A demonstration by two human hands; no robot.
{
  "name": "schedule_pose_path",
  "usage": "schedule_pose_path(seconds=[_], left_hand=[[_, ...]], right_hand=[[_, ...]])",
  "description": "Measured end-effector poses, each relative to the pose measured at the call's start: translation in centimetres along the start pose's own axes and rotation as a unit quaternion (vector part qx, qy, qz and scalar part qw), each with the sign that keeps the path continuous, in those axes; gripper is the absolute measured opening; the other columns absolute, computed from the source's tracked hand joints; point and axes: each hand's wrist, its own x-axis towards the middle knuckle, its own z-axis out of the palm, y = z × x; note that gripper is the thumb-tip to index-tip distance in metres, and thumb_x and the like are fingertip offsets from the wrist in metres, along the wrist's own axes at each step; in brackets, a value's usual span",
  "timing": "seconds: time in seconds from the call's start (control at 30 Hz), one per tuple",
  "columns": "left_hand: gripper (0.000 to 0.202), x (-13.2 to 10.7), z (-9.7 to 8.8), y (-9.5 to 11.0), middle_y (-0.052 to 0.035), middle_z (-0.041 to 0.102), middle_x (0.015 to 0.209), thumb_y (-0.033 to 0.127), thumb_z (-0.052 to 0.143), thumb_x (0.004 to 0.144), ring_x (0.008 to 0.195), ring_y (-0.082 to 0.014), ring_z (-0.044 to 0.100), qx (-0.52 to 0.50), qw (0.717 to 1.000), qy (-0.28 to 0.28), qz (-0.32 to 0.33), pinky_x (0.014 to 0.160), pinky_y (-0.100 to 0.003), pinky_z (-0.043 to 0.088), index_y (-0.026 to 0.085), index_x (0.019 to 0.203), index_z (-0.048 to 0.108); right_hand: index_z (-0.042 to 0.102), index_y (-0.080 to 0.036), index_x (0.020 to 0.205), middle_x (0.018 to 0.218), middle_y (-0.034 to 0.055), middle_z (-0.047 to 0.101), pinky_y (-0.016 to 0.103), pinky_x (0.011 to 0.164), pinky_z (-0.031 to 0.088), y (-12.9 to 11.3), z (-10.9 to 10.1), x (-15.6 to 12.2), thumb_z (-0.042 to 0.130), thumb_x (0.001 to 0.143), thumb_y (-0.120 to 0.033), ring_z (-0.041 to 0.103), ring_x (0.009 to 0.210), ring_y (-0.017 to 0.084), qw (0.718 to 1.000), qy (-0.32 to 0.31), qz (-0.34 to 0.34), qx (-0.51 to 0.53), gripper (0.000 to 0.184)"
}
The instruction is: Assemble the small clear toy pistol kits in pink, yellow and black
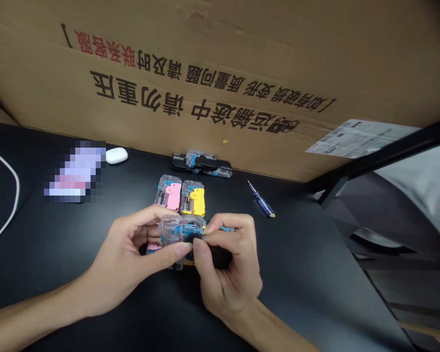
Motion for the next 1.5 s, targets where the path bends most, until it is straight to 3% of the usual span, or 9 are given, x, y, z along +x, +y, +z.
schedule_pose_path(seconds=[0.23, 0.37, 0.57, 0.77, 0.87, 1.03, 1.2, 1.3, 1.5], left_hand=[[0.025, 0.2, -0.7, -0.6, -0.0021, 0.091, 0.1, 0.021, 0.097, 0.09, 0.085, -0.015, 0.084, 0.036, 0.999, -0.013, 0.004, 0.075, -0.017, 0.067, 0.026, 0.114, 0.092], [0.021, 0.3, -1.3, -0.2, -0.0048, 0.09, 0.107, 0.024, 0.093, 0.097, 0.093, -0.0188, 0.085, 0.152, 0.984, -0.012, 0.092, 0.081, -0.022, 0.069, 0.026, 0.118, 0.091], [0.035, 0.5, -2.8, 0.7, -0.0069, 0.088, 0.124, 0.005, 0.079, 0.102, 0.113, -0.021, 0.087, 0.375, 0.849, -0.041, 0.369, 0.101, -0.028, 0.071, 0.025, 0.131, 0.086], [0.04, -0.3, -3.8, 1.8, -0.0113, 0.088, 0.135, -0.002, 0.072, 0.103, 0.139, -0.0276, 0.081, 0.504, 0.747, -0.069, 0.428, 0.127, -0.038, 0.063, 0.017, 0.137, 0.082], [0.037, -0.7, -3.8, 1.8, -0.0093, 0.088, 0.138, 0.002, 0.074, 0.104, 0.14, -0.0269, 0.08, 0.524, 0.731, -0.058, 0.433, 0.13, -0.04, 0.062, 0.018, 0.136, 0.082], [0.058, -0.4, -3.0, 0.2, -0.004, 0.079, 0.156, 0.0, 0.079, 0.099, 0.154, -0.0264, 0.07, 0.404, 0.824, 0.052, 0.393, 0.136, -0.04, 0.055, 0.029, 0.15, 0.078], [0.046, 1.1, -1.8, 0.1, -0.0081, 0.084, 0.148, 0.024, 0.084, 0.104, 0.123, -0.0284, 0.087, 0.088, 0.983, 0.103, 0.125, 0.099, -0.034, 0.075, 0.031, 0.149, 0.08], [0.029, 1.6, -1.6, 0.6, -0.0134, 0.092, 0.12, 0.04, 0.077, 0.109, 0.105, -0.0322, 0.09, -0.061, 0.996, 0.056, 0.011, 0.087, -0.038, 0.077, 0.019, 0.122, 0.093], [0.021, 1.5, -1.5, 0.9, -0.0069, 0.092, 0.102, 0.036, 0.097, 0.095, 0.087, -0.0191, 0.088, -0.083, 0.996, 0.028, -0.019, 0.084, -0.022, 0.072, 0.022, 0.11, 0.094]], right_hand=[[0.062, -0.026, 0.115, 0.109, 0.0037, 0.064, 0.04, 0.08, 0.061, 0.1, 0.1, -0.1, 0.076, 0.1, -0.012, 0.067, 0.099, 0.022, 0.999, 0.003, 0.03, 0.01, 0.024], [0.062, -0.025, 0.129, 0.117, 0.0064, 0.063, 0.04, 0.081, 0.059, 0.7, -0.2, 0.1, 0.072, 0.107, -0.023, 0.066, 0.105, 0.024, 0.997, -0.027, 0.03, 0.069, 0.025], [0.067, -0.027, 0.124, 0.116, 0.0052, 0.063, 0.037, 0.091, 0.057, 0.9, -1.3, 1.5, 0.053, 0.118, -0.026, 0.064, 0.106, 0.021, 0.965, -0.076, 0.148, 0.203, 0.015], [0.069, -0.027, 0.12, 0.113, 0.0034, 0.065, 0.036, 0.099, 0.057, 0.6, -1.5, 2.4, 0.066, 0.11, -0.021, 0.064, 0.108, 0.02, 0.956, -0.078, 0.147, 0.24, 0.012], [0.07, -0.026, 0.118, 0.112, 0.003, 0.066, 0.035, 0.095, 0.059, 0.5, -1.6, 2.4, 0.071, 0.103, -0.015, 0.065, 0.106, 0.02, 0.961, -0.072, 0.122, 0.237, 0.019], [0.075, -0.024, 0.117, 0.11, 0.0027, 0.069, 0.035, 0.088, 0.06, 0.8, -1.8, 2.3, 0.085, 0.093, -0.009, 0.066, 0.101, 0.02, 0.971, -0.046, 0.078, 0.22, 0.031], [0.08, -0.025, 0.128, 0.117, 0.0057, 0.076, 0.041, 0.095, 0.062, 1.7, -1.6, 1.9, 0.09, 0.093, -0.005, 0.071, 0.108, 0.024, 0.98, -0.027, 0.046, 0.194, 0.042], [0.081, -0.027, 0.131, 0.119, 0.0061, 0.078, 0.044, 0.1, 0.062, 2.1, -1.4, 1.8, 0.089, 0.092, -0.001, 0.072, 0.112, 0.026, 0.984, -0.022, 0.036, 0.173, 0.048], [0.081, -0.029, 0.134, 0.121, 0.0063, 0.079, 0.044, 0.096, 0.064, 2.2, -1.4, 1.9, 0.091, 0.092, -0.002, 0.073, 0.114, 0.027, 0.988, -0.016, 0.055, 0.145, 0.051]])
